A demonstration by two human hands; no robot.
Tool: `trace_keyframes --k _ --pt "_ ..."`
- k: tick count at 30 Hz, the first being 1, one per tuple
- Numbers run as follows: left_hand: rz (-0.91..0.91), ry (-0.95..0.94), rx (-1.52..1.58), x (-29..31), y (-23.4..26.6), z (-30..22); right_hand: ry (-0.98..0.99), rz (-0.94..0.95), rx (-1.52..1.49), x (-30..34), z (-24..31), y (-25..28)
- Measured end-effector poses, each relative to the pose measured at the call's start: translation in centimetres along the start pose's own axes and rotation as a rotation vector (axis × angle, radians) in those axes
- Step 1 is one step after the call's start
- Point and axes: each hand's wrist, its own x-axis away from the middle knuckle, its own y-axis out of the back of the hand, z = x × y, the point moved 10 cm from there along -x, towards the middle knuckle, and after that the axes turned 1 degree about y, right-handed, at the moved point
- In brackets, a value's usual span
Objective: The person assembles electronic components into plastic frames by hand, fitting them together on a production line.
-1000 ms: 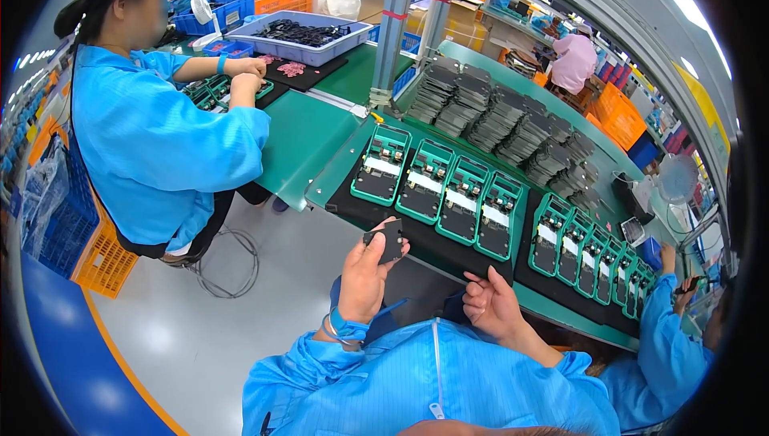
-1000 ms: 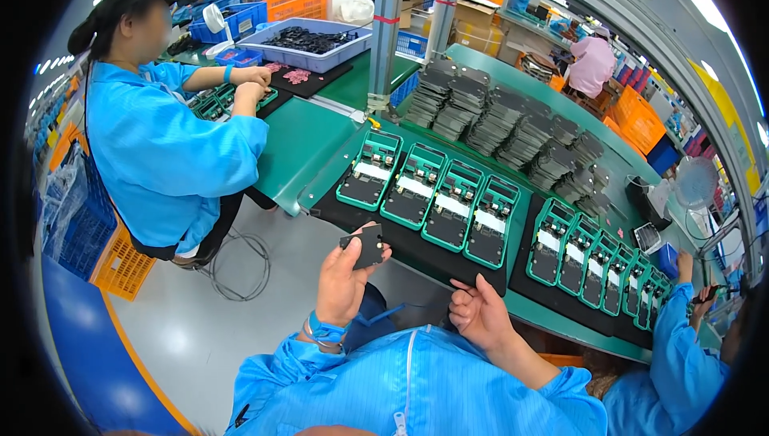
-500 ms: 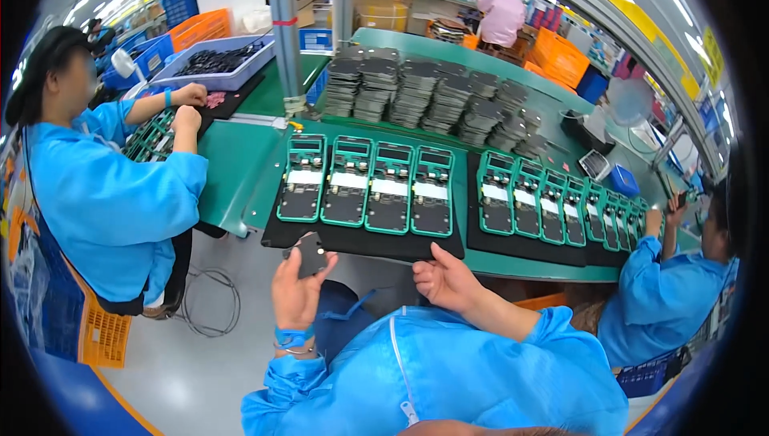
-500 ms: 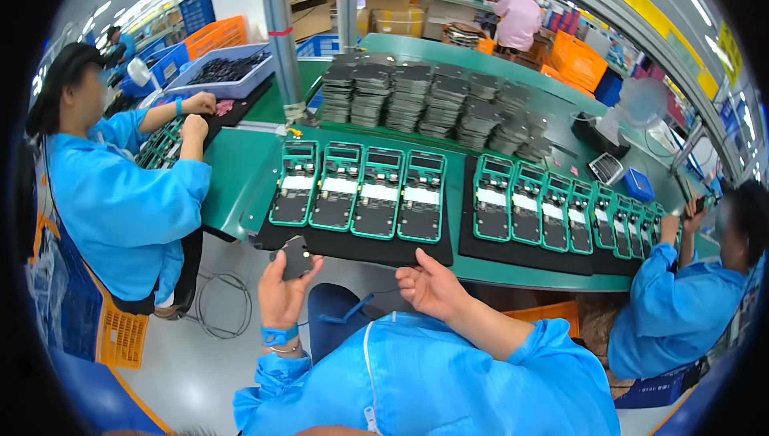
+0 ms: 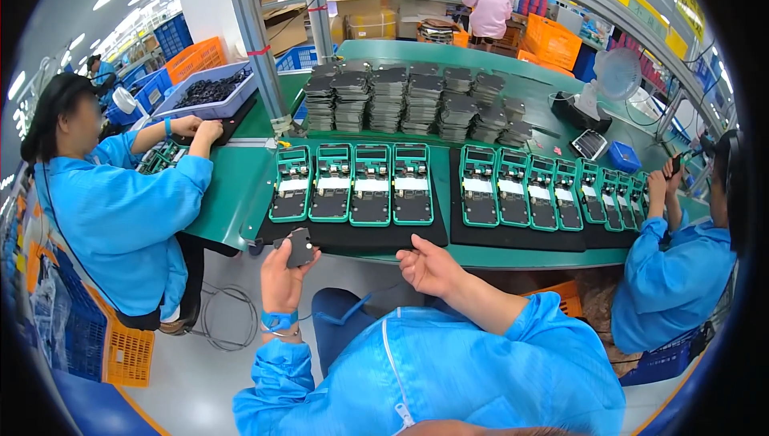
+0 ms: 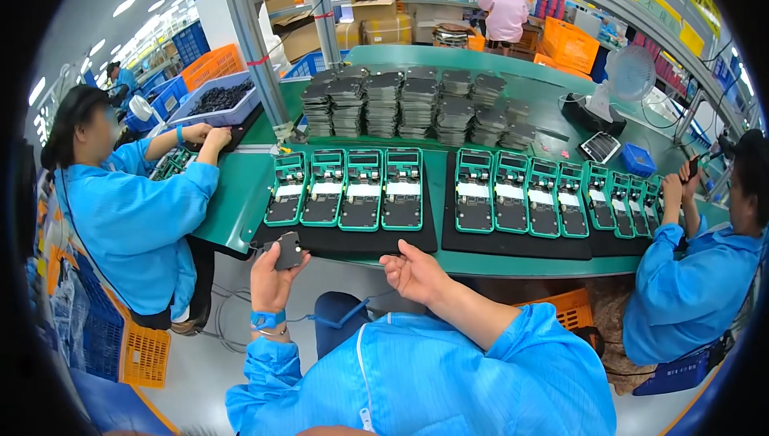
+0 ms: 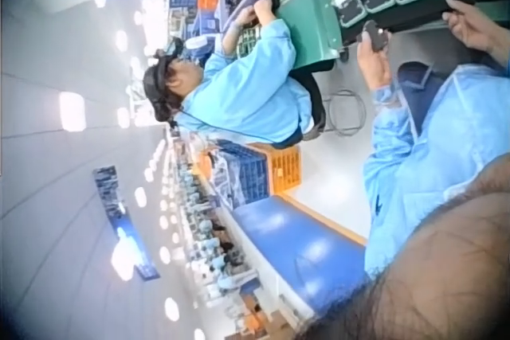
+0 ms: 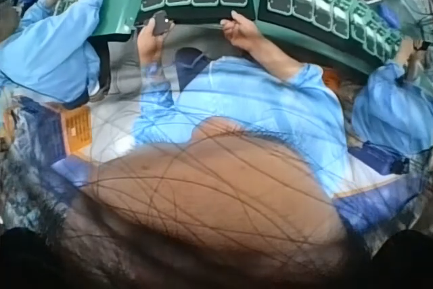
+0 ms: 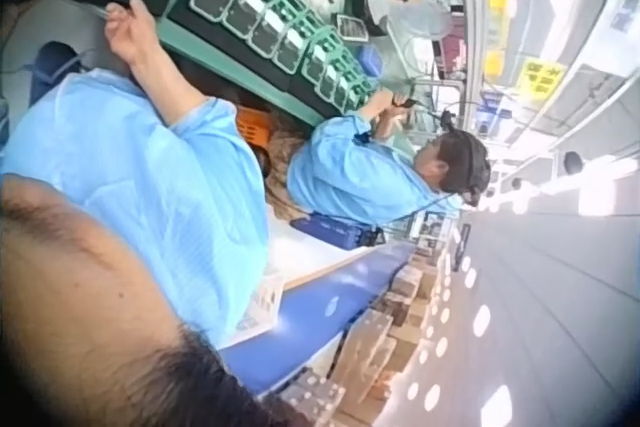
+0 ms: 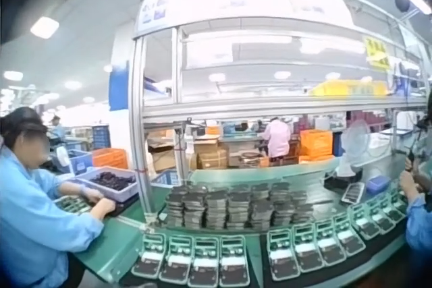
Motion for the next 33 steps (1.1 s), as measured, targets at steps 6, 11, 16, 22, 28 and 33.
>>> trace_keyframes --k 6,11,16,22,28,33 --pt "0.007 0.032 -0.042 -0.5 -0.7 0.0 0.041 0.030 0.001 0.5 0.2 0.2" --pt "0.068 0.082 -0.023 -1.2 -1.1 1.5 0.066 -0.007 -0.015 1.3 0.6 0.8" --pt "0.080 0.189 0.064 -1.9 1.6 2.7 0.103 -0.044 0.047 0.3 0.8 1.6" --pt "0.056 0.196 0.081 -2.9 2.1 2.1 0.168 -0.101 0.051 2.5 2.3 1.9" --pt "0.026 0.192 0.053 -3.2 2.6 2.4 0.193 -0.097 0.071 3.0 3.0 2.0" --pt "0.031 0.199 0.041 -3.3 2.8 2.8 0.173 -0.150 0.095 2.9 3.1 1.9"
